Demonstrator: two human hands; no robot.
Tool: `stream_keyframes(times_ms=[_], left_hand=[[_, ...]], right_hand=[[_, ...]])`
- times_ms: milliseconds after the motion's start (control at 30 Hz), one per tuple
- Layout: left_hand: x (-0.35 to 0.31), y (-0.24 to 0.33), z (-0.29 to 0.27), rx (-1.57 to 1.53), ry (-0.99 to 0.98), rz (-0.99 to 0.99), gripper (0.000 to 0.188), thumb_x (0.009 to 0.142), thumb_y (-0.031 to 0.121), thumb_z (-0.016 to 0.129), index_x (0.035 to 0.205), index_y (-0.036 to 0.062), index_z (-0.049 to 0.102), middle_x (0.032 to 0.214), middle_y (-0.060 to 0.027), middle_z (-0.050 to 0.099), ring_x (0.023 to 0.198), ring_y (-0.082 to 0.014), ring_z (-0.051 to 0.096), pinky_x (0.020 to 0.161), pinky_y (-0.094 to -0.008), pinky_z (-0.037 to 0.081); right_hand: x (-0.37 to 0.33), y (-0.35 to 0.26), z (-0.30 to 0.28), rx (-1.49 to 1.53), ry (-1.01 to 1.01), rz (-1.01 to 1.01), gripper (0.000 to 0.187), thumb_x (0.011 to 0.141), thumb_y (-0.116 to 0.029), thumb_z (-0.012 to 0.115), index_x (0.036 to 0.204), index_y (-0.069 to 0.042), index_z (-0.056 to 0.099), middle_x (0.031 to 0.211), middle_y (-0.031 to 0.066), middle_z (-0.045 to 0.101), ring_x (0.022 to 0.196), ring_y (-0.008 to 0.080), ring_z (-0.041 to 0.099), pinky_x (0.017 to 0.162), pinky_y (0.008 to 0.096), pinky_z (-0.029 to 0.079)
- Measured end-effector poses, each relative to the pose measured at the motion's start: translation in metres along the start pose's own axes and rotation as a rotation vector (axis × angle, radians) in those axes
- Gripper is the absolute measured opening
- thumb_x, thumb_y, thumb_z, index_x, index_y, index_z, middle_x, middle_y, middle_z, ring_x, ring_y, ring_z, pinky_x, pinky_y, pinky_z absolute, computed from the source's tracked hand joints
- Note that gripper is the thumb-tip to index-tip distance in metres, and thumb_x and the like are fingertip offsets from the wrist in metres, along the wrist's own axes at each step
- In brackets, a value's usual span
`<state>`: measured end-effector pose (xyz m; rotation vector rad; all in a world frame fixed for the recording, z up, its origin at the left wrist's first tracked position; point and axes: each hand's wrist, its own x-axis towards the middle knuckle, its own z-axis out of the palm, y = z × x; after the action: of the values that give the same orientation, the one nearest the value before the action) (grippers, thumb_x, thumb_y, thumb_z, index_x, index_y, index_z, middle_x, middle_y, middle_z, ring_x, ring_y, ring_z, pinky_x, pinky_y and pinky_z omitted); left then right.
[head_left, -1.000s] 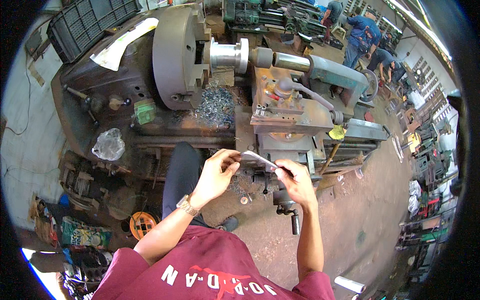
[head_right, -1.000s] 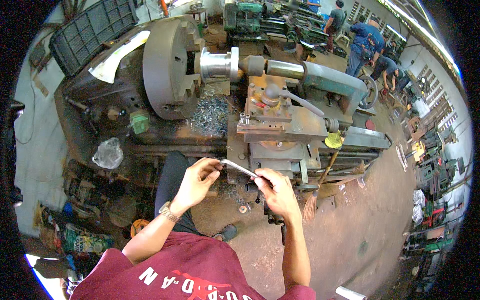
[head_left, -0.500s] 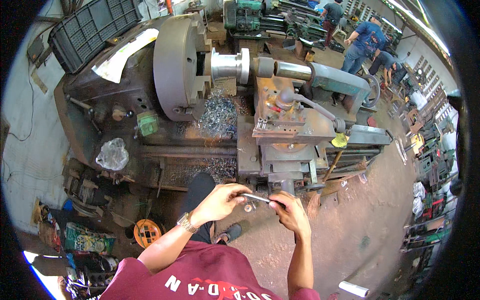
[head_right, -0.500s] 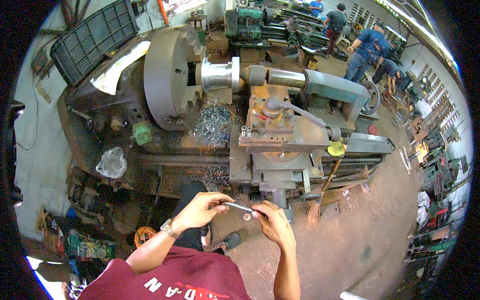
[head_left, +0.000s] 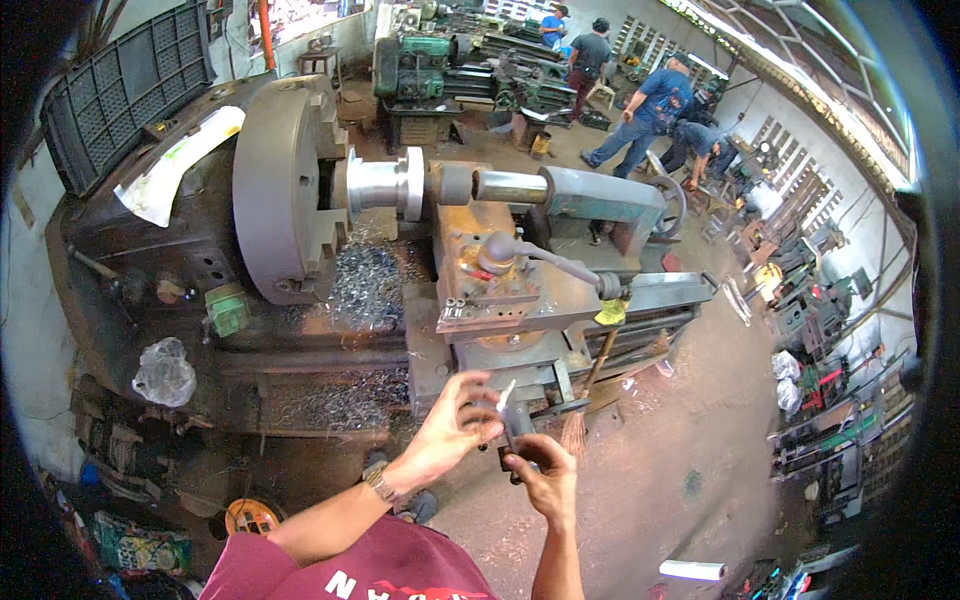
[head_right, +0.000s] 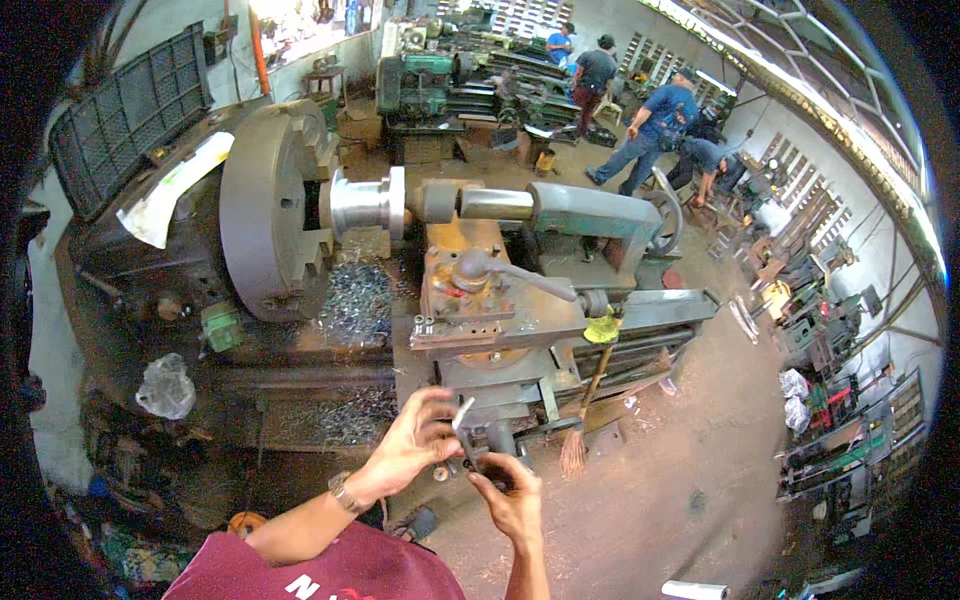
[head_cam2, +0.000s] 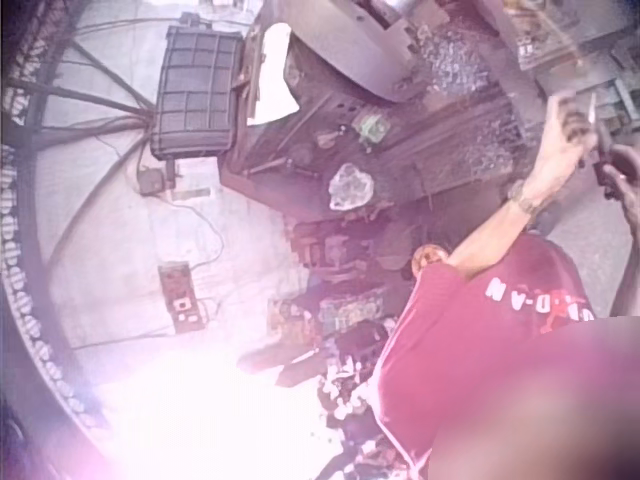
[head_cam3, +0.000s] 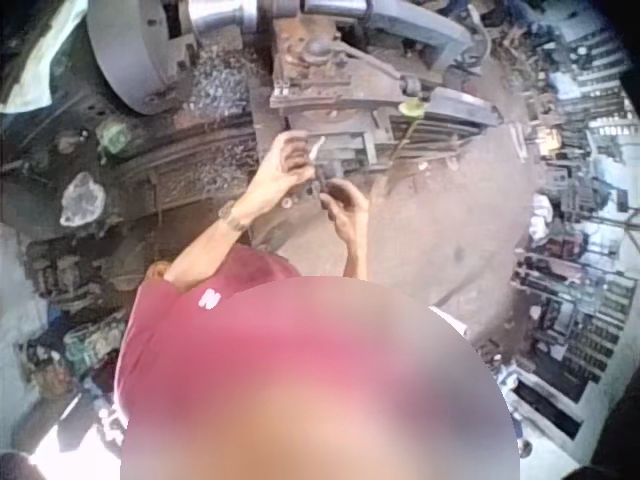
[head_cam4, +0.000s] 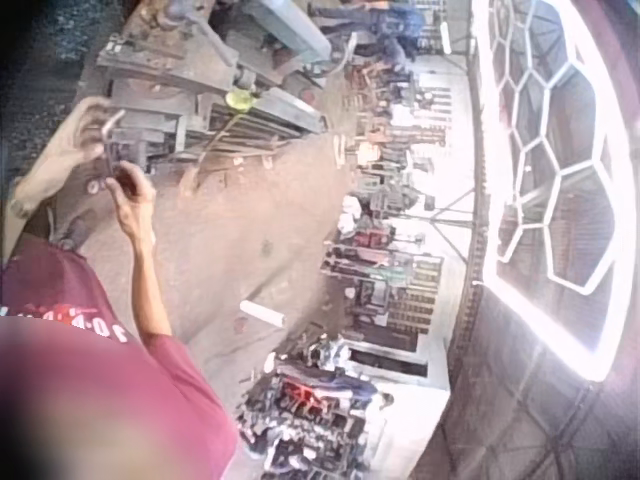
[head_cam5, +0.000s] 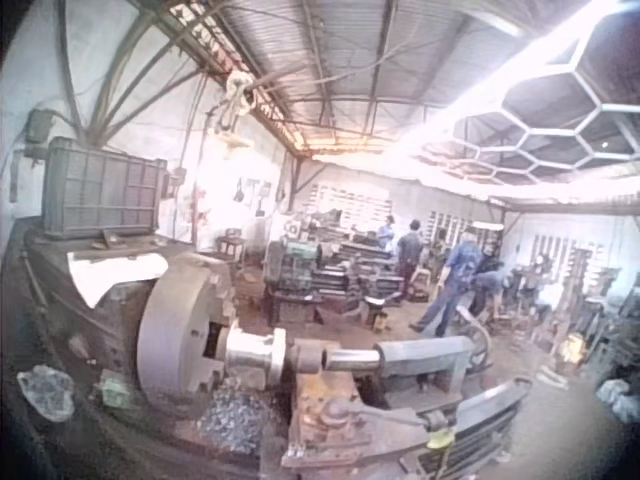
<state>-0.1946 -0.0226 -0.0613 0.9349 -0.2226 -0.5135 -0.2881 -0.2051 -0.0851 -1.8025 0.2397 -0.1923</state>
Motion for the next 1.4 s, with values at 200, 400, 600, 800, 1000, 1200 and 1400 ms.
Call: stream_keyframes(times_ms=[200, 400, 600, 800, 1000, 1200, 1400], left_hand=[[-0.005, 0.004, -0.028, 0.506, 0.105, -0.088, 0.004, 0.096, 0.003, 0.067, 0.099, 0.0012, 0.065, 0.101, -0.007, 0.066, 0.087, -0.0121, 0.064, 0.078, -0.0292, 0.053], [0.04, 0.08, -0.046, 0.889, -0.092, 0.329, 0.017, 0.088, 0.0, 0.067, 0.105, 0.0009, 0.067, 0.102, -0.0161, 0.063, 0.097, -0.0342, 0.065, 0.087, -0.0405, 0.052], [0.109, 0.15, -0.05, 1.008, -0.254, 0.585, 0.031, 0.073, -0.014, 0.058, 0.102, -0.0035, 0.064, 0.097, -0.0236, 0.064, 0.094, -0.0422, 0.064, 0.082, -0.0439, 0.051], [0.152, 0.165, -0.056, 0.782, -0.305, 0.475, 0.032, 0.073, -0.023, 0.055, 0.098, -0.0071, 0.066, 0.093, -0.016, 0.07, 0.09, -0.0188, 0.071, 0.08, -0.0327, 0.057], [0.164, 0.155, -0.063, 0.759, -0.367, 0.391, 0.038, 0.075, -0.025, 0.053, 0.105, -0.0067, 0.066, 0.094, -0.0131, 0.072, 0.089, -0.016, 0.071, 0.081, -0.0308, 0.058], [0.164, 0.152, -0.066, 0.777, -0.353, 0.442, 0.018, 0.086, -0.016, 0.058, 0.099, -0.0056, 0.065, 0.089, -0.0052, 0.069, 0.089, -0.0099, 0.064, 0.079, -0.0285, 0.054], [0.158, 0.141, -0.068, 0.847, -0.231, 0.426, 0.03, 0.076, -0.022, 0.051, 0.099, -0.0064, 0.062, 0.09, -0.0112, 0.069, 0.089, -0.0153, 0.067, 0.081, -0.0318, 0.057]], right_hand=[[0.024, -0.025, 0.05, -0.263, -0.1, -0.266, 0.031, 0.081, -0.007, 0.084, 0.108, -0.001, 0.07, 0.099, 0.0105, 0.073, 0.088, 0.0196, 0.071, 0.078, 0.0329, 0.057], [0.086, -0.124, 0.03, -0.361, -0.131, -0.469, 0.04, 0.085, -0.018, 0.081, 0.122, -0.007, 0.068, 0.117, 0.0159, 0.069, 0.11, 0.0316, 0.067, 0.093, 0.0393, 0.054], [0.149, -0.214, 0.044, -0.656, -0.25, -0.743, 0.033, 0.094, -0.018, 0.069, 0.123, -0.004, 0.064, 0.11, 0.0181, 0.068, 0.097, 0.0384, 0.068, 0.083, 0.0442, 0.055], [0.192, -0.247, 0.044, -0.68, -0.311, -0.711, 0.024, 0.093, -0.018, 0.07, 0.112, -0.003, 0.067, 0.102, 0.015, 0.067, 0.093, 0.035, 0.067, 0.081, 0.0414, 0.054], [0.208, -0.239, 0.033, -0.703, -0.416, -0.81, 0.025, 0.091, -0.018, 0.071, 0.109, -0.003, 0.065, 0.104, 0.0135, 0.067, 0.099, 0.035, 0.066, 0.086, 0.0421, 0.052], [0.222, -0.242, 0.038, -0.712, -0.495, -0.76, 0.026, 0.086, -0.014, 0.076, 0.106, -0.002, 0.065, 0.099, 0.0111, 0.07, 0.092, 0.0305, 0.069, 0.081, 0.0387, 0.054], [0.232, -0.238, 0.044, -0.732, -0.572, -0.776, 0.023, 0.087, -0.015, 0.075, 0.101, -0.002, 0.063, 0.092, 0.0105, 0.069, 0.087, 0.0296, 0.069, 0.076, 0.0369, 0.054]])
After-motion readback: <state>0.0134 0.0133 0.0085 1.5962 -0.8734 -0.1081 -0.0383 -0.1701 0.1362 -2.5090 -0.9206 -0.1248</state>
